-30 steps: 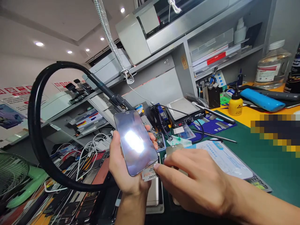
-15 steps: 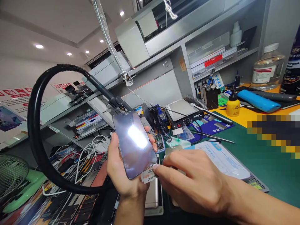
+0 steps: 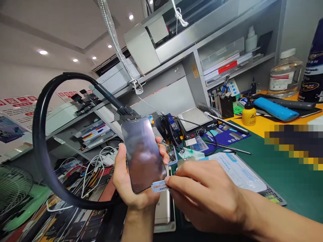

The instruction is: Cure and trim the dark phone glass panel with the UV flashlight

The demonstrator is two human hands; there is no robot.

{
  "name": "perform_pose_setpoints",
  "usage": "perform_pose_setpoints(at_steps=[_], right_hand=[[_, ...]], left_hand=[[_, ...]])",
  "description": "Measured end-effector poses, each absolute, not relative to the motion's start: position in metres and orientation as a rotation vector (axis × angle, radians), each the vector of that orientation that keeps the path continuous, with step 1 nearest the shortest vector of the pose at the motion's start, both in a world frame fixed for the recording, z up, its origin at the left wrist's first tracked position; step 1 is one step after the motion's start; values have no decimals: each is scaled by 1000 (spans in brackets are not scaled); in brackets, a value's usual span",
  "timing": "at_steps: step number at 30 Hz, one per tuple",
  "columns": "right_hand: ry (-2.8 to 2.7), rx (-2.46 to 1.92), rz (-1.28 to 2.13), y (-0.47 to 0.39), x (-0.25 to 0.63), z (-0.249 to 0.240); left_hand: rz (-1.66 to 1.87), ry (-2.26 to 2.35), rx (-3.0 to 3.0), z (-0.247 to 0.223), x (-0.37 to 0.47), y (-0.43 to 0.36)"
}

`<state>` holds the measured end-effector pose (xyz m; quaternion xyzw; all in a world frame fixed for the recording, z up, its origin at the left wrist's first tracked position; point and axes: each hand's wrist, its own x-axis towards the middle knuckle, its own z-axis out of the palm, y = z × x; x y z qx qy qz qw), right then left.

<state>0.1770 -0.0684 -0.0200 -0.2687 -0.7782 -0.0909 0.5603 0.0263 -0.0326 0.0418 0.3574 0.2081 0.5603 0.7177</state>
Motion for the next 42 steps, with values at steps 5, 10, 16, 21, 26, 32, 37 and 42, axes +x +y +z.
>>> perform_pose_setpoints(at_steps=[5,10,16,21,26,32,37,42], right_hand=[[-1717,-610,45,-70,176,-12],[-1340,-863,337,-62,182,0],[-1118,-1007,625,-45,198,5],[-1156,-1141,676,-32,212,5],[-1164,-1403,479,-17,245,11],[-1294,-1764,479,-9,304,0],[-1520,-1975,595,4,322,-24],[-1519,-2035,467,8,321,-28]], left_hand=[[1185,319,809,40,24,-30],[1227,357,802,37,22,-23],[1300,407,833,35,26,-17],[1323,415,835,31,26,-12],[1319,432,835,25,22,-4],[1304,443,787,26,24,-4],[1247,408,775,28,25,-8],[1165,339,765,27,26,-10]])
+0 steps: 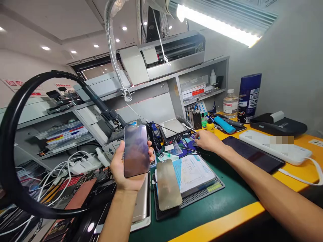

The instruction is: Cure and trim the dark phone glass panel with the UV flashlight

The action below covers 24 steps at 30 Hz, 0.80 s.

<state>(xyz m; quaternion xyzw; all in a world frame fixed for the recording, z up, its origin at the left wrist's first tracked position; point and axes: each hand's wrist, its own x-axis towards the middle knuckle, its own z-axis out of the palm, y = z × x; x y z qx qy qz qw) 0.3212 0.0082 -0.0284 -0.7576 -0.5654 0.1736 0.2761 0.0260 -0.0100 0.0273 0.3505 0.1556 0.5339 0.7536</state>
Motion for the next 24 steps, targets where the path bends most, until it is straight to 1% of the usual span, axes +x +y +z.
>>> perform_pose_setpoints(at_steps=[3,5,8,10,12,13,16,24], right_hand=[[-1486,-1939,376,-4,308,-13],[-1545,-1807,471,-17,288,4],[-1707,-1543,820,-32,246,28],[-1744,-1125,1323,-35,218,37],[-1714,-889,1568,-32,197,39],[-1687,-820,1633,-29,190,38],[-1594,-731,1697,-21,180,30],[-1529,-764,1649,-19,190,17]], left_hand=[[1143,312,781,27,26,-12],[1147,294,779,27,25,-13],[1180,251,744,29,22,-15],[1221,219,720,32,19,-15],[1259,197,707,33,16,-14],[1270,194,705,34,14,-14],[1281,211,712,33,12,-11],[1277,273,811,27,18,-9]])
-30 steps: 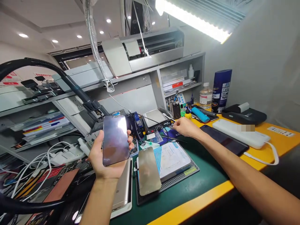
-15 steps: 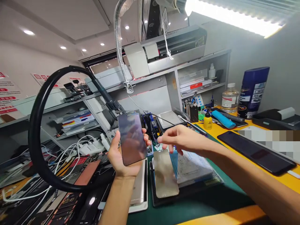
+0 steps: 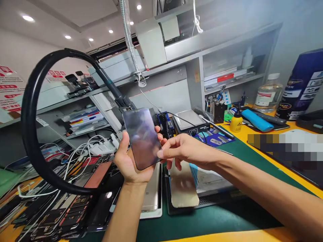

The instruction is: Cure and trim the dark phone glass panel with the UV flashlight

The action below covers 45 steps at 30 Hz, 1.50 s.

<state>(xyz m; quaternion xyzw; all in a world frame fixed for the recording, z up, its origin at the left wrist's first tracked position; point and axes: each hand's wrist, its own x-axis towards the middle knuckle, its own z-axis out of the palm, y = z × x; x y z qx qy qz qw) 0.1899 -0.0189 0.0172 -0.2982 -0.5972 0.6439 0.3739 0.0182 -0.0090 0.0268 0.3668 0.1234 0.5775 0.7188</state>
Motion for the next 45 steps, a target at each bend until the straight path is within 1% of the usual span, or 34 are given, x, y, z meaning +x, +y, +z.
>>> perform_pose_setpoints(at_steps=[3,5,7,10,11,12,15,20,24,27,30,32,34,37,45], right_hand=[[-1547,-819,1625,-16,199,17],[-1674,-893,1559,-12,206,17],[-1909,-1078,1304,-7,215,16],[-2195,-1429,728,1,225,12],[-2250,-1504,638,3,228,10],[-2288,-1552,624,5,229,8],[-2349,-1590,742,8,232,3],[-2352,-1544,836,13,235,-2],[-2301,-1505,757,14,233,-3],[-2097,-1376,489,8,224,1],[-1788,-1027,17,-5,214,2],[-1759,-828,-198,-15,208,1],[-1816,-748,-321,-21,204,-2],[-1884,-730,-391,-24,199,-7],[-1886,-698,-378,-23,196,-9]], left_hand=[[1275,270,835,25,22,-9],[1286,245,837,24,23,-8],[1293,222,817,24,23,-6],[1293,217,785,23,21,-4],[1290,219,780,23,20,-3],[1287,219,774,23,20,-3],[1264,223,750,24,20,-4],[1270,264,711,26,25,-9],[1205,271,712,25,24,-9],[1187,253,744,23,24,-8],[1218,243,782,21,26,-7],[1219,233,780,20,28,-8],[1216,223,756,19,30,-9],[1202,217,736,18,30,-11],[1160,206,759,19,29,-12]])
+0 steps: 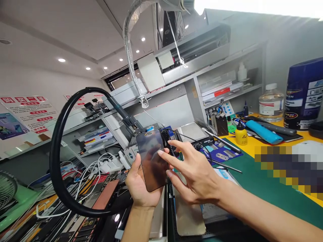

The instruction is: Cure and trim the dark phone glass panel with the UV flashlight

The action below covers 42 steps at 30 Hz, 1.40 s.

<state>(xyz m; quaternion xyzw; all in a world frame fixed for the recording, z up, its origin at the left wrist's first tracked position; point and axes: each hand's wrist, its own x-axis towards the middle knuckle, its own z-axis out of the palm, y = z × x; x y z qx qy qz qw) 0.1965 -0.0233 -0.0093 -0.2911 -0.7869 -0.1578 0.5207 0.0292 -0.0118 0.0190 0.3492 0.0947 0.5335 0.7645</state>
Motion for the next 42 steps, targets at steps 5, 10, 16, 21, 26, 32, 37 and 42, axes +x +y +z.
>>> perform_pose_setpoints(at_steps=[5,10,16,21,26,32,37,42], right_hand=[[-1896,-701,-370,-24,195,-12],[-1896,-704,-349,-25,194,-14],[-1871,-655,-321,-29,192,-13],[-1872,-649,-306,-30,190,-14],[-1869,-681,-292,-30,190,-14],[-1877,-687,-252,-32,190,-14],[-1865,-719,-252,-29,189,-14],[-1832,-729,-260,-29,187,-16]], left_hand=[[1168,212,771,19,29,-11],[1190,236,784,18,30,-13],[1200,234,820,19,33,-15],[1209,248,842,19,33,-13],[1225,284,848,20,35,-14],[1254,318,868,23,36,-14],[1270,353,863,21,32,-10],[1325,333,876,17,32,-7]])
